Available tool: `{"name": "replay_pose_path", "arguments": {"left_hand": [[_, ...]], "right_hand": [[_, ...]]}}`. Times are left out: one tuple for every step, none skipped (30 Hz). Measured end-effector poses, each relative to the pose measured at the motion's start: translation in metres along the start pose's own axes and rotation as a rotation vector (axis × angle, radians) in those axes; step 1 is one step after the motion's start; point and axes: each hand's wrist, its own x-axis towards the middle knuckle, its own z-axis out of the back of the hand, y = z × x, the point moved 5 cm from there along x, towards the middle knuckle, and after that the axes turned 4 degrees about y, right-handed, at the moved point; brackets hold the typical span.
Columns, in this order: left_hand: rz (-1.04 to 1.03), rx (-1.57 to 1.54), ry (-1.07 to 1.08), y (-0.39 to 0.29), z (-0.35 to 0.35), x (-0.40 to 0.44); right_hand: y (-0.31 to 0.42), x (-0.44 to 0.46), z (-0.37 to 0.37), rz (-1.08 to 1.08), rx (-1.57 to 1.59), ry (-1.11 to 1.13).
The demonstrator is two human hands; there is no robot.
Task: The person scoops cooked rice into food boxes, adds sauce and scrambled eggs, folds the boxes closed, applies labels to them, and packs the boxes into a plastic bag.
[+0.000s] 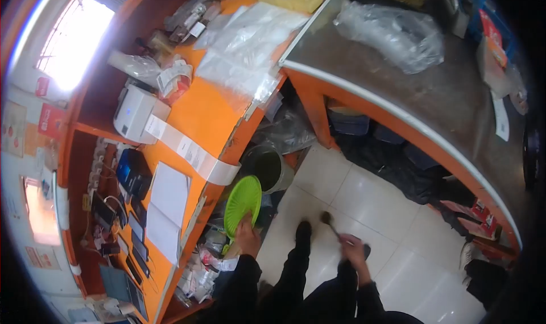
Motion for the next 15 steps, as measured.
{"name": "replay_pose_path", "arguments": {"left_hand": [[-0.005,-0.014,-0.02,0.015,-0.008,0.019],[-0.009,-0.027,-0.04,0.031,-0.018,0.036],[0.025,-0.022,-0.028,0.051,-0.031,0.052],[0.012,-0.004,-0.032,0.067,-0.045,0.069],[0.001,0.014,-0.035,0.083,-0.062,0.083],[-0.01,0.03,-0.039,0.097,-0.079,0.096],[-0.063,0.04,-0.014,0.106,-0.097,0.11],[-0.113,0.044,0.008,0.112,-0.114,0.122],[-0.161,0.045,0.027,0.118,-0.131,0.128],[-0.198,0.08,0.093,0.124,-0.153,0.131],[-0.238,0.111,0.153,0.126,-0.176,0.135],[-0.28,0.142,0.206,0.129,-0.2,0.14],[-0.321,0.14,0.238,0.13,-0.221,0.14],[-0.315,0.068,0.251,0.125,-0.227,0.142],[-0.31,-0.004,0.265,0.118,-0.234,0.143]], "right_hand": [[-0.026,0.049,-0.048,0.095,-0.063,0.096],[0.002,0.079,-0.096,0.034,0.018,0.084],[-0.026,0.127,-0.136,-0.057,-0.157,0.168],[-0.031,0.169,-0.173,0.264,-0.256,0.15],[-0.013,0.195,-0.199,0.084,-0.347,0.202],[-0.012,0.225,-0.22,0.001,-0.256,0.165],[-0.016,0.245,-0.235,-0.081,-0.169,0.127],[-0.014,0.255,-0.24,-0.055,-0.326,0.037],[-0.009,0.261,-0.242,-0.028,-0.488,-0.05],[-0.007,0.263,-0.24,0.004,-0.653,-0.139],[-0.005,0.257,-0.233,0.04,-0.581,-0.162],[-0.009,0.245,-0.221,0.083,-0.51,-0.186],[-0.012,0.231,-0.206,0.132,-0.44,-0.209],[-0.018,0.215,-0.188,0.116,-0.522,-0.199],[-0.028,0.196,-0.168,0.098,-0.604,-0.191]]}}
